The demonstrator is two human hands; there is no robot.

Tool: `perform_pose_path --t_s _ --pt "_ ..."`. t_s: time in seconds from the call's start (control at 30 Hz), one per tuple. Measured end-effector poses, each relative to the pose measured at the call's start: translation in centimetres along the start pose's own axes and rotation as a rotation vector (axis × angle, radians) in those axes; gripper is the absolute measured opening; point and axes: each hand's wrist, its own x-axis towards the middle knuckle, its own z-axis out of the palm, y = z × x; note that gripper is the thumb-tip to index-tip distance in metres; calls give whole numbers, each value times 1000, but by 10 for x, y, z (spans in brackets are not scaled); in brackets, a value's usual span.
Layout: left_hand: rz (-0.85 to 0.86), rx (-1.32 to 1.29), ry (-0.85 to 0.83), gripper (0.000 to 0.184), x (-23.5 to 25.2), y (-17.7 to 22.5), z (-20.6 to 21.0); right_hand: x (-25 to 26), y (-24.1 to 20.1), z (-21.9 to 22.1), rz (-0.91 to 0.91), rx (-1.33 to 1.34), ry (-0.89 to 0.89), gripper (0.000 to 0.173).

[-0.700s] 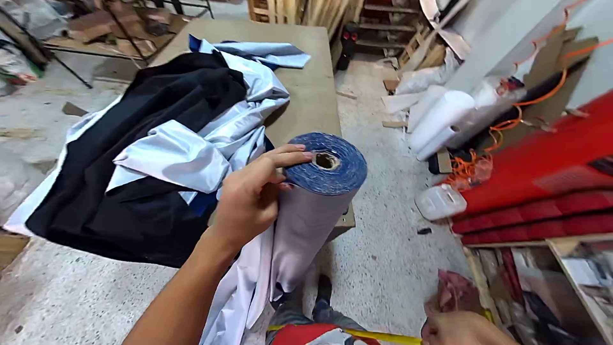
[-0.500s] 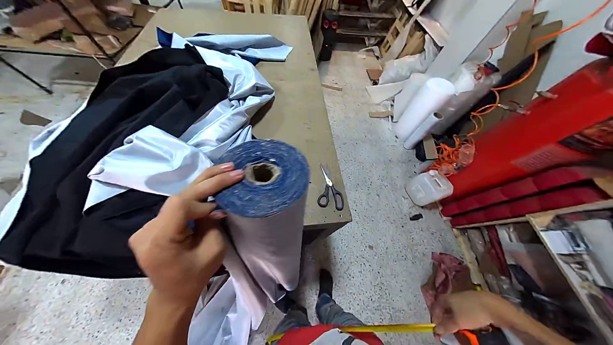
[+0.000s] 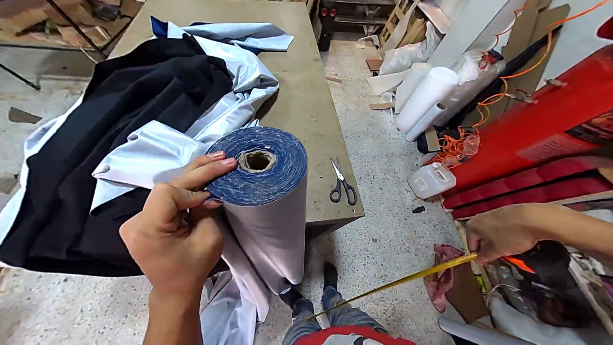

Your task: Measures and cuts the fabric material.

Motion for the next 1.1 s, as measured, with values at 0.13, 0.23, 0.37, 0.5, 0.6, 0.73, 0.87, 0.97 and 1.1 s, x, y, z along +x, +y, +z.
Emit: perform_pose_path --t_s 0.13,0.23,0.37,0.5,0.6,0.73,0.87,0.97,1.1 --pt "-7 20 21 16 2 5 4 -14 -30 -29 30 -138 38 35" --pt "-6 13 9 16 4 6 2 -24 -49 -42 69 -192 87 41" --pt "1 24 3 17 5 8 1 -54 -100 -65 163 -232 113 50" --pt "-6 25 2 17 7 9 1 -45 -92 -67 154 -347 334 100" --pt "-2 27 -5 17 7 9 0 -52 -108 -73 130 -423 524 117" --pt "-4 36 -8 18 7 10 0 -60 -129 -88 40 -589 723 96" --pt "-2 37 -14 18 7 10 0 -55 -131 -111 -168 -736 884 70" --pt "-7 48 -3 17 7 10 2 -53 -129 -141 -279 -852 900 62" --pt "-30 57 -3 16 7 12 3 -47 -128 -185 -352 -959 886 64"
